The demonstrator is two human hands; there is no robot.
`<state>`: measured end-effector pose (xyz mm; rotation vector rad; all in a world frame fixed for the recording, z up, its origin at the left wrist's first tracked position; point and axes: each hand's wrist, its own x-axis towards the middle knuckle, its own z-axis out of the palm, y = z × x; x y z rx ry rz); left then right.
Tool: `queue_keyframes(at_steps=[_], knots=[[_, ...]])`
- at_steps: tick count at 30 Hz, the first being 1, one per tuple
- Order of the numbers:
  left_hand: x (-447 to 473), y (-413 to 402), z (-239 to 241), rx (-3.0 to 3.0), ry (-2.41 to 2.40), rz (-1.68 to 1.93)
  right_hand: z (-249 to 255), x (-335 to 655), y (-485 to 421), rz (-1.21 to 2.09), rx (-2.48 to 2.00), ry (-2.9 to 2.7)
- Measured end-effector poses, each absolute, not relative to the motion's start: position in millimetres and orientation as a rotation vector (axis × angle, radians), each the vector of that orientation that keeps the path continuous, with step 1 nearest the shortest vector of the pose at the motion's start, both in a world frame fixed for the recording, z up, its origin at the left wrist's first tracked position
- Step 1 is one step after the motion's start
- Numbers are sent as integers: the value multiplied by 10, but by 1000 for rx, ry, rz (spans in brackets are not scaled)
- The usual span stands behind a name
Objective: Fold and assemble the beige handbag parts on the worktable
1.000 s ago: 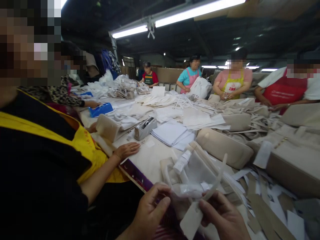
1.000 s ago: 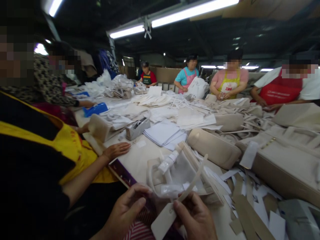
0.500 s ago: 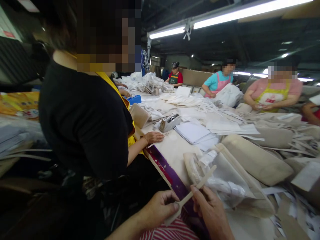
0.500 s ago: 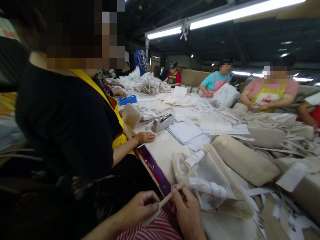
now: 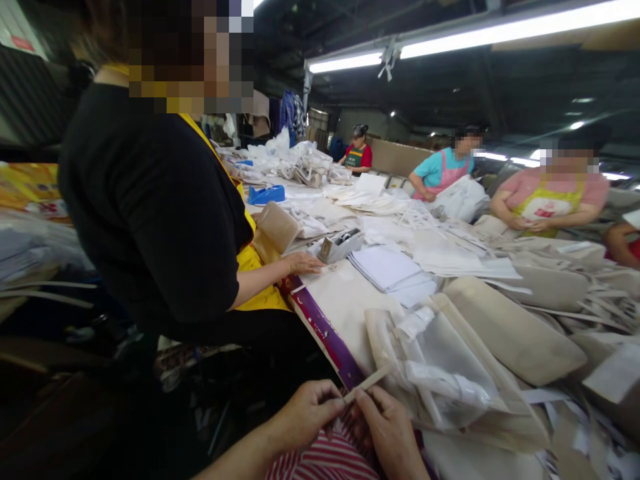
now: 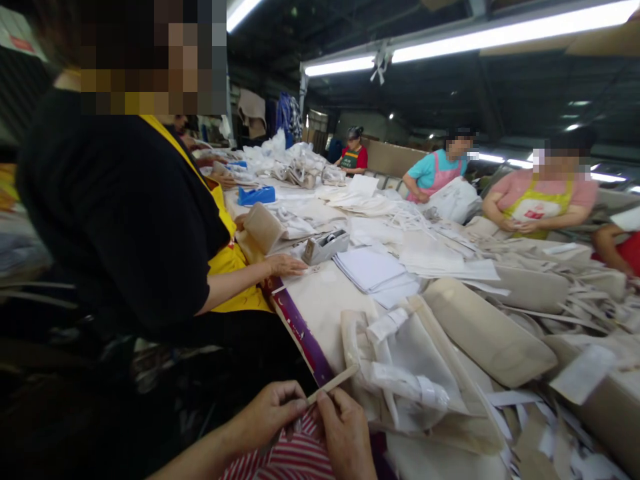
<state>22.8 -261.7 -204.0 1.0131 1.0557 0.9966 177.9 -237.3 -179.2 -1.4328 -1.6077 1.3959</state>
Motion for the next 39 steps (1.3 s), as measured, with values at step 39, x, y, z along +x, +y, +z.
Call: queue_keyframes(at_steps=[39], knots=[[250, -1983, -2206, 1178, 1025, 777, -1309, 2190, -2000, -352, -1306, -2321]])
